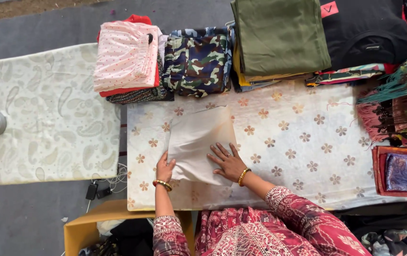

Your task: Folding various items of clothing including trousers and small textile pouches on a table.

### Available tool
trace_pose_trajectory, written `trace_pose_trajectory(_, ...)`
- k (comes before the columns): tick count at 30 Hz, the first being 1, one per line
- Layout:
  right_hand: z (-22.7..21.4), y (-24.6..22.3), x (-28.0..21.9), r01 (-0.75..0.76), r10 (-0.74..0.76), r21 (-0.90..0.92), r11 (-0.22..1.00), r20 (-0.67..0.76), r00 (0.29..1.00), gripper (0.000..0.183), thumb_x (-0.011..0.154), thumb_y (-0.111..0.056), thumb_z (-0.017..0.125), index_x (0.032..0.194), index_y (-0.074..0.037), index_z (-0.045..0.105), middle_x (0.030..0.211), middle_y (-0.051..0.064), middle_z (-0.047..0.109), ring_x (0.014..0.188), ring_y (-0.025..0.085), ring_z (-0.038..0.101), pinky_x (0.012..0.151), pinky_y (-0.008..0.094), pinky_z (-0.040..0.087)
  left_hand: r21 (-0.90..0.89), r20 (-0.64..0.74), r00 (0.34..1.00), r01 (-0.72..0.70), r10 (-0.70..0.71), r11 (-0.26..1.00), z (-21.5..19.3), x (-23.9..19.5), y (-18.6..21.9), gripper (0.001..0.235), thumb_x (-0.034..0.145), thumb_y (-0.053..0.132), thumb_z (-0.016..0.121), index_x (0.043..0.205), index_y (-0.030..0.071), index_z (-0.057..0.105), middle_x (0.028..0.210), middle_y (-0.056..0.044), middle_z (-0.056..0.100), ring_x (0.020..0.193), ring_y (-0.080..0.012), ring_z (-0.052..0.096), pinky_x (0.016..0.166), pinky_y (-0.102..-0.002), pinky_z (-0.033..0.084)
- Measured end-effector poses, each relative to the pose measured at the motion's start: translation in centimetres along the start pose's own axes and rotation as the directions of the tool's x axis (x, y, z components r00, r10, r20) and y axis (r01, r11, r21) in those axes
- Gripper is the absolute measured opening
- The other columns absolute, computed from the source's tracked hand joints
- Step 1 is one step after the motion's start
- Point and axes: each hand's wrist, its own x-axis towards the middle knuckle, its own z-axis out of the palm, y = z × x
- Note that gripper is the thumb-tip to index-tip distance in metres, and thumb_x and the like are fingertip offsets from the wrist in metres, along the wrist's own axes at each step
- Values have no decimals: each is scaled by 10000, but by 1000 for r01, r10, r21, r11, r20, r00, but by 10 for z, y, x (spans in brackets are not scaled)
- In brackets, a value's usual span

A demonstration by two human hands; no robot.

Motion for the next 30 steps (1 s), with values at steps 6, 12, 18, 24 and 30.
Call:
trace_pose_trajectory(6,3,-1,4,38,-38,2,999,17,999,734,936,-649,451,1556,-269,356,1682,41,190,1559,247,93,1212,622,-3,214,-95,992,108,-89,971,8,32,7,644,880,183,761,1431,-50,521,1328,-148,672,1163,-175,658,996,-315,514)
trace_pose_trajectory(12,1,3,-1,64,-64,2,998,29,997,713,942,-612,487,1553,-262,374,1678,47,212,1559,255,104,1214,616,4,108,-222,975,33,-8,994,37,107,30,653,844,182,833,1407,1,556,1216,-152,709,1039,-148,677,918,-284,529)
trace_pose_trajectory(18,7,6,-14,96,-95,37,995,-28,995,728,938,-605,512,1562,-257,375,1677,44,232,1561,260,128,1233,583,34,317,-327,935,-28,137,948,40,97,39,599,803,-23,790,1370,76,625,1264,-109,722,1104,-193,691,957,-321,542)
trace_pose_trajectory(24,10,12,-10,110,-108,70,991,-31,994,730,931,-603,524,1563,-270,377,1676,32,237,1554,256,146,1230,569,59,499,-389,894,1,222,867,57,89,62,575,813,-4,764,1362,94,626,1256,-133,714,1125,-250,709,916,-353,550)
trace_pose_trajectory(30,5,21,-6,102,-107,155,983,25,994,717,946,-585,531,1561,-250,380,1682,33,244,1556,253,172,1235,556,83,792,-368,850,74,377,606,60,45,62,556,709,250,914,1162,39,669,1151,-205,692,1037,-394,642,905,-460,503)
